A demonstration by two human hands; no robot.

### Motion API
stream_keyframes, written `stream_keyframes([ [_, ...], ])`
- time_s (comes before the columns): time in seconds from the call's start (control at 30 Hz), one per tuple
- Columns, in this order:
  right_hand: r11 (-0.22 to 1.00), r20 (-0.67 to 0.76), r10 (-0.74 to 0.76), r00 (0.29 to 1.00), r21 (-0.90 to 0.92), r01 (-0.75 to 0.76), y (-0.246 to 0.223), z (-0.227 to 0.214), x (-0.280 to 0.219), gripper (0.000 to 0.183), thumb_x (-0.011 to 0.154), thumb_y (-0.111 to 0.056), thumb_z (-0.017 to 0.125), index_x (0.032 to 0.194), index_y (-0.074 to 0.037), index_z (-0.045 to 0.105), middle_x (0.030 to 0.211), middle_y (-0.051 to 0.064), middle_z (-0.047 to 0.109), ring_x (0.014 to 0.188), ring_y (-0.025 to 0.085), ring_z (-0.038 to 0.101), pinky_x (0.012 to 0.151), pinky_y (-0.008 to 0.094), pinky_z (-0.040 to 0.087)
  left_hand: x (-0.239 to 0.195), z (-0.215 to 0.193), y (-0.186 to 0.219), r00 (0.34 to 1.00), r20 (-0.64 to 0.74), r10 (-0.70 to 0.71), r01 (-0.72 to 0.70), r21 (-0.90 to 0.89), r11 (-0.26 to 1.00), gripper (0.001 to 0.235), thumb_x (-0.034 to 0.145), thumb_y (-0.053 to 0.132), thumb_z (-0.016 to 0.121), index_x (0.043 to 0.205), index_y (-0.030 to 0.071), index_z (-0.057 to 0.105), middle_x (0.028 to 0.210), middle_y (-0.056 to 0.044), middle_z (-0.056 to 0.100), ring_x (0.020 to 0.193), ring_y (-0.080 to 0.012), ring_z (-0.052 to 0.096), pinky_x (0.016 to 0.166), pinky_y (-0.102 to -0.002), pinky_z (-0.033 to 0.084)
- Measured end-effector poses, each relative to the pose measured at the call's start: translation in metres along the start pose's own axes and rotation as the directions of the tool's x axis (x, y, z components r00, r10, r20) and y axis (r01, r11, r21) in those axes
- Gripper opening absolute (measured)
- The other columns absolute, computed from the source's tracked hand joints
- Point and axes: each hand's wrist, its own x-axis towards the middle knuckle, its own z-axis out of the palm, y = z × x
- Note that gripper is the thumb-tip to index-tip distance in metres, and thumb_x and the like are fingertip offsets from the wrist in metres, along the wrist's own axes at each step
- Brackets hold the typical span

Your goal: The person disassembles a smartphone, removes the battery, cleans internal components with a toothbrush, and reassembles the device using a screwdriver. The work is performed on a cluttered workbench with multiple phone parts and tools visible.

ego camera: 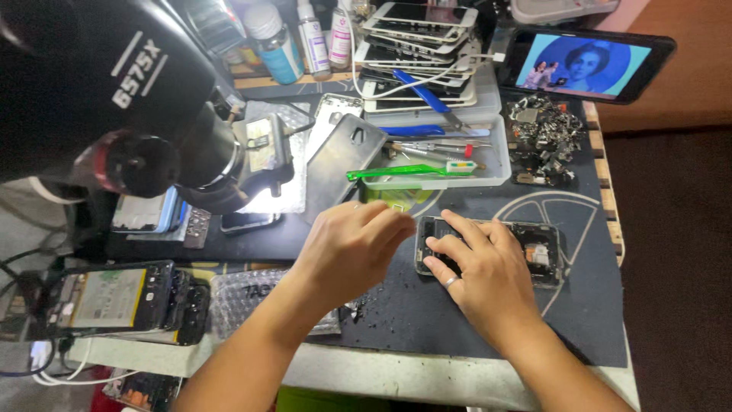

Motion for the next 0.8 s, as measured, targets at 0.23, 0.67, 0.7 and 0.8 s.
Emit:
stream_keyframes([
  [0.23, 0.997, 0.060, 0.072, 0.996, 0.035, -0.074, 0.000, 0.000, 0.001, 0.025, 0.076, -0.033, 0.079, 0.097, -0.018, 0.079, 0.130, -0.001, 0.067, 0.103, 0.030, 0.061, 0.092, 0.045, 0.047, 0.013, 0.009, 0.002, 0.978, -0.194, 0.077, -0.056, 0.113, 0.992, 0.018, 0.076, -0.003, 0.058, 0.090, 0.006, 0.063, 0.087, -0.011, 0.063, 0.077, -0.0352, 0.064, 0.069, -0.045, 0.050],
  [0.67, 0.992, 0.089, 0.122, 0.989, 0.017, -0.124, 0.002, 0.005, 0.001, 0.026, 0.076, -0.038, 0.078, 0.095, -0.020, 0.080, 0.132, -0.003, 0.066, 0.106, 0.029, 0.059, 0.096, 0.045, 0.045, -0.034, -0.021, -0.009, 0.993, 0.055, -0.106, 0.105, 0.017, 0.994, 0.010, 0.075, 0.011, 0.072, 0.070, 0.011, 0.063, 0.072, -0.004, 0.059, 0.074, -0.0263, 0.062, 0.067, -0.041, 0.047],
  [0.7, 0.992, 0.096, 0.126, 0.987, 0.013, -0.127, 0.001, 0.005, 0.000, 0.026, 0.077, -0.038, 0.078, 0.096, -0.020, 0.080, 0.132, -0.003, 0.066, 0.106, 0.029, 0.059, 0.096, 0.045, 0.045, -0.030, -0.017, -0.011, 0.993, 0.042, -0.108, 0.108, 0.004, 0.994, 0.016, 0.080, 0.020, 0.076, 0.074, 0.011, 0.065, 0.075, -0.004, 0.060, 0.075, -0.0267, 0.062, 0.067, -0.041, 0.046],
  [0.8, 0.994, 0.077, 0.107, 0.991, 0.019, -0.109, 0.001, 0.004, 0.000, 0.027, 0.076, -0.037, 0.078, 0.096, -0.020, 0.080, 0.132, -0.003, 0.066, 0.107, 0.030, 0.058, 0.097, 0.045, 0.045, -0.007, 0.000, -0.024, 0.997, -0.020, -0.078, 0.080, 0.112, 0.990, 0.010, 0.087, 0.017, 0.074, 0.083, 0.011, 0.068, 0.083, -0.005, 0.061, 0.082, -0.0278, 0.063, 0.072, -0.039, 0.048],
])
